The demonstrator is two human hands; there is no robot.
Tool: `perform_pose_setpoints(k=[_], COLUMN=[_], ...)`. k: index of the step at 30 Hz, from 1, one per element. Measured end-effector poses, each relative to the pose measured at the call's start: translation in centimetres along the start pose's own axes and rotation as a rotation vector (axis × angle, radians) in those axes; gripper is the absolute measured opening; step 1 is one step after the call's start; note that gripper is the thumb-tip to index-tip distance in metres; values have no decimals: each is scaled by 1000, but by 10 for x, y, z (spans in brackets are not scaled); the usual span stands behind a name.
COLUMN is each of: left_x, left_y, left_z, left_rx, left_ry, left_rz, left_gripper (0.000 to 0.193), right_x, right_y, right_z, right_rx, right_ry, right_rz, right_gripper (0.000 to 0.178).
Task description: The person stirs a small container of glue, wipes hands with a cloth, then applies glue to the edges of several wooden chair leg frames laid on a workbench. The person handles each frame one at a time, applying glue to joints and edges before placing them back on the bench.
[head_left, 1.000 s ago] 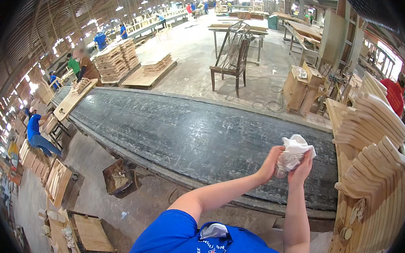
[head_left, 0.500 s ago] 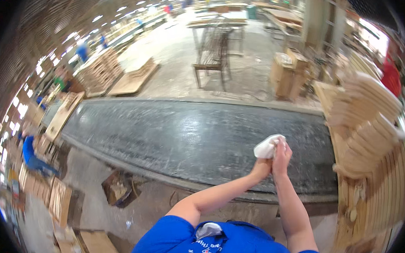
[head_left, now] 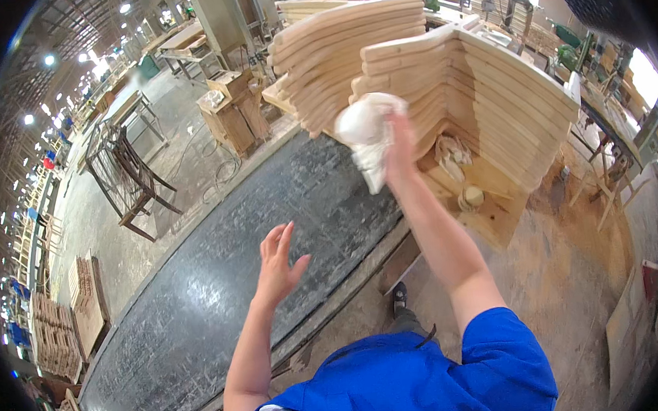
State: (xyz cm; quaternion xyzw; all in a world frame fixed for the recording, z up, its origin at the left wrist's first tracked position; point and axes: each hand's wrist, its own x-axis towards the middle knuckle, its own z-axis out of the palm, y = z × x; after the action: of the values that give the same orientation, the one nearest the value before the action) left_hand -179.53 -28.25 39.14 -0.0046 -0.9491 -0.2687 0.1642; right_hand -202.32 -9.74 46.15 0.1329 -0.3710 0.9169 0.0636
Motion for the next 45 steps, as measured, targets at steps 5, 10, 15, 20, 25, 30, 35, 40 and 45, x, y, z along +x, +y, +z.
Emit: perform_pose_setpoints(k=[5,10,15,20,25,30,35,40,45], left_x=[16,138,331,480,550,518,498,425,361], left_y=[-65,-58,11,46,33,-10,27,56,86], left_z=[-21,-54,-60,-50,-54,-85,-62,-100,-114], left_rx=[134,175,418,814,770,794,837,899,1052], left_ry=[-41,224,410,232,6,85,72,181,334], left_rz=[-241,-162,139,-87,-348,-348,-266,-184,-61], left_gripper=[54,34,32,67,59,41,34,28,16], right_x=[93,169,227,243,233,158,154,208,268], right_y=[-48,-30,-31,-53,-90,-70,-14,62,100], right_z=[-95,-218,-304,-291,-270,-170,-56,69,130], right_rx=[-270,-410,-2129,-1526,-784,-203,191,423,751], right_ry=[312,247,-497,-491,-620,-1052,-933,-410,-424], right_rz=[-204,-190,376,517,772,886,901,758,626], right_gripper=[31,38,72,57,46,46,55,48,32])
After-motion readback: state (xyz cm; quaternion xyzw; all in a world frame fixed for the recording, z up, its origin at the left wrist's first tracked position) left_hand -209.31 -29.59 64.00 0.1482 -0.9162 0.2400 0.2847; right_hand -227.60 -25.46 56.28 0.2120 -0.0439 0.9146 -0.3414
